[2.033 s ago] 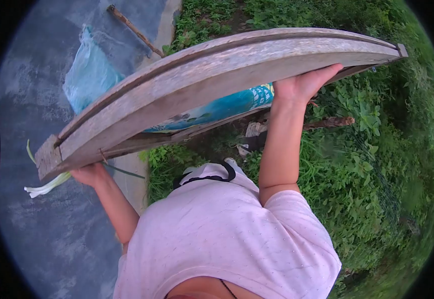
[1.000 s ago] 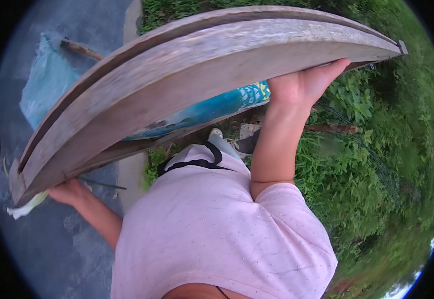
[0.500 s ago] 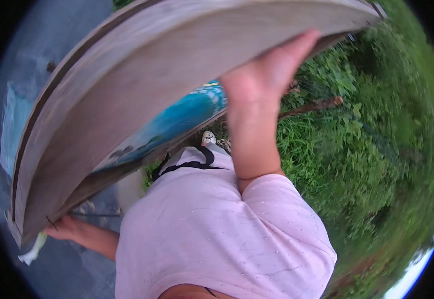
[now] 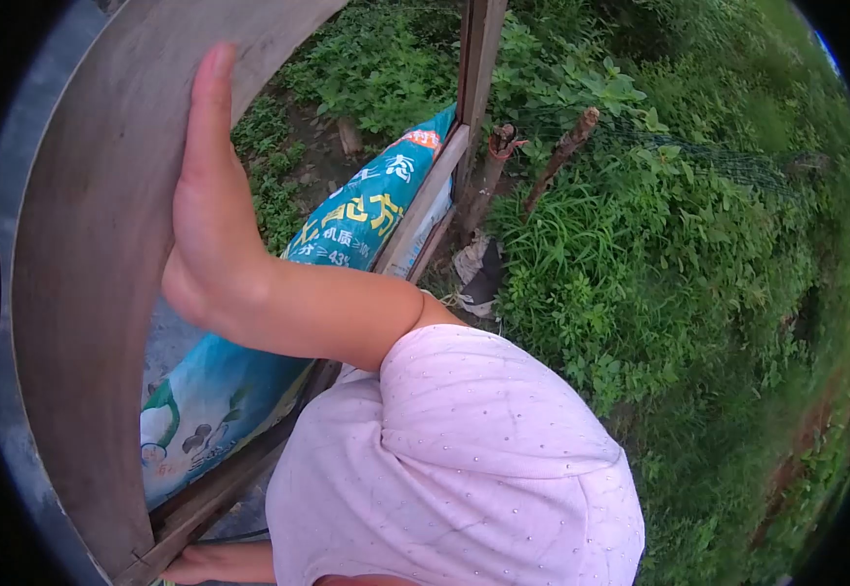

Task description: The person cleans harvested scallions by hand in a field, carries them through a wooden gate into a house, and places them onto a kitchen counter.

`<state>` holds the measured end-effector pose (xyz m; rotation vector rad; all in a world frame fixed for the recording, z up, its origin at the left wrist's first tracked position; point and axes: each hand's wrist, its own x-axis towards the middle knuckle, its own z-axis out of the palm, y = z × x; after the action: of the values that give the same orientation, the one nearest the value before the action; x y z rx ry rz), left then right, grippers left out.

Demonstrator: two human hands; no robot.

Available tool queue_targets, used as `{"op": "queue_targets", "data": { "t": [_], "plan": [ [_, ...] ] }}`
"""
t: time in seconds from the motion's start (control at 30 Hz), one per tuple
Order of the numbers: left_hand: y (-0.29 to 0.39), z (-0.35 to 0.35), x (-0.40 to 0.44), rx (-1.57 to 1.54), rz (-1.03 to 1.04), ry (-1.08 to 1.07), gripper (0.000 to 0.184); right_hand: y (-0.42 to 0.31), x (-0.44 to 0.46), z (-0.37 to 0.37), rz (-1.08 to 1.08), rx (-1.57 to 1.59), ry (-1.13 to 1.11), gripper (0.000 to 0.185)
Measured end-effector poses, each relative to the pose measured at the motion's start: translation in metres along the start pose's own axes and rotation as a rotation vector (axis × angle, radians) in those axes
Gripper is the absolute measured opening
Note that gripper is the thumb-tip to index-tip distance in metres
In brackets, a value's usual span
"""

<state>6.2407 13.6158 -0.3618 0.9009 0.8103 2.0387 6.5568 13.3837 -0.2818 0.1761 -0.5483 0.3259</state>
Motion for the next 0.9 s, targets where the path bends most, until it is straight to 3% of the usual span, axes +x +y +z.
{"op": "queue_targets", "data": {
  "t": [0.27, 0.7, 0.9],
  "plan": [
    [0.0, 0.018, -0.042, 0.014, 0.003, -0.015, 0.04, -0.032, 0.0, -0.004, -0.043, -0.053, 0.045, 0.071],
    [-0.064, 0.088, -0.108, 0.062, -0.134, -0.241, 0.043, -0.119, 0.068, -0.114, -0.007, -0.142, 0.354, 0.075],
    [-0.089, 0.105, -0.142, 0.158, -0.149, -0.152, 0.042, -0.139, 0.082, -0.152, -0.002, -0.136, 0.484, 0.074]
  ]
}}
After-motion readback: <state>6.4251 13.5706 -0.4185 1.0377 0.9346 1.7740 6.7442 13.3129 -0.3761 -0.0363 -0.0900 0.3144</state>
